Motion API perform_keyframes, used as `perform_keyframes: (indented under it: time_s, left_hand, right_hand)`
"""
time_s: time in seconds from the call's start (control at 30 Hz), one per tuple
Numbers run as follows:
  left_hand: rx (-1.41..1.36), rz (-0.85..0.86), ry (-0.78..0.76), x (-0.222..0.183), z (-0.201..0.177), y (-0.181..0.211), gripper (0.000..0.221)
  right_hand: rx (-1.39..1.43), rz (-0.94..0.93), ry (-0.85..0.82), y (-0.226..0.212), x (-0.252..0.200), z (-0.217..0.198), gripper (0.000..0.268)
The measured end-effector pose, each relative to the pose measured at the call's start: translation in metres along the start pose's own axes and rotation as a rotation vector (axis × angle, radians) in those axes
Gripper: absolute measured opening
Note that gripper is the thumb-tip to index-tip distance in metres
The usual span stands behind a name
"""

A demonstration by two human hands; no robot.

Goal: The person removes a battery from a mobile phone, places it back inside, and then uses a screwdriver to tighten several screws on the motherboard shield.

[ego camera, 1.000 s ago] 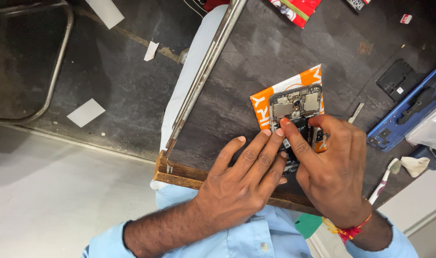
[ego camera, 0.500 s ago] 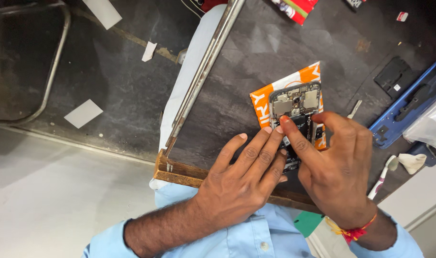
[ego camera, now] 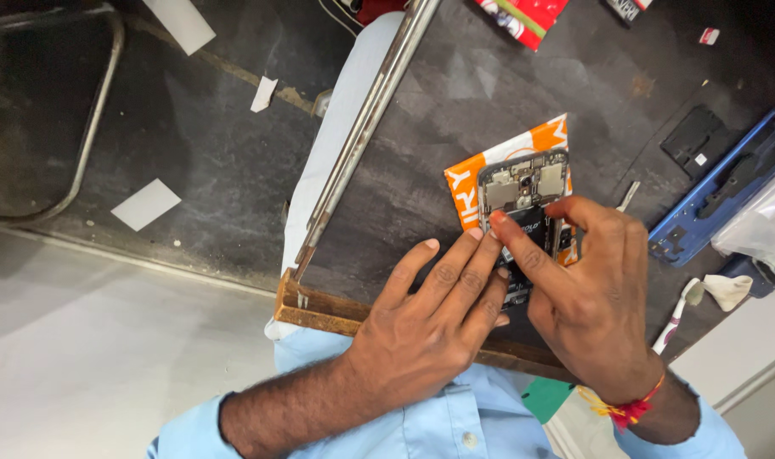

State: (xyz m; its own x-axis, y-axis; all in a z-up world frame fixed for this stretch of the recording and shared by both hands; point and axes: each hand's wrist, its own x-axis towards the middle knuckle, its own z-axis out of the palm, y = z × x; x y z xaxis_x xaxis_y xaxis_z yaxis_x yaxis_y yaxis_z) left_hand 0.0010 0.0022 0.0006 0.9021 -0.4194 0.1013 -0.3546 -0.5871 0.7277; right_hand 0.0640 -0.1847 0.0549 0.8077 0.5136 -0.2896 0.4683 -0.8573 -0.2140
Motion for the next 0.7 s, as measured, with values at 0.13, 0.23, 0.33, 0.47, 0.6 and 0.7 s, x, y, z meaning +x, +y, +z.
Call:
perform_keyframes:
  time_s: [0.13, 0.23, 0.33, 0.47, 0.6, 0.7]
  left_hand:
    - [0.010, 0.004, 0.019, 0.001, -0.001, -0.002, 0.038]
    - [0.008, 0.002, 0.020, 0.000, -0.001, -0.002, 0.036]
    - [-0.004, 0.013, 0.008, 0.003, -0.004, -0.005, 0.035]
    - [-0.004, 0.005, 0.016, 0.006, -0.006, -0.007, 0.033]
    - [-0.019, 0.003, -0.002, 0.005, -0.003, -0.008, 0.032]
    - [-0.036, 0.009, -0.012, 0.003, -0.001, -0.009, 0.034]
  right_hand:
    - [0.207, 0.170, 0.147, 0.000, 0.003, 0.000, 0.054]
    - [0.262, 0.205, 0.187, 0.000, 0.000, -0.002, 0.052]
    - [0.169, 0.109, 0.173, 0.001, -0.001, 0.005, 0.042]
    - [0.188, 0.031, 0.152, 0.006, -0.003, 0.014, 0.040]
    - [0.195, 0.016, 0.114, 0.011, -0.006, 0.016, 0.041]
    - [0.195, 0.016, 0.094, 0.011, -0.005, 0.015, 0.044]
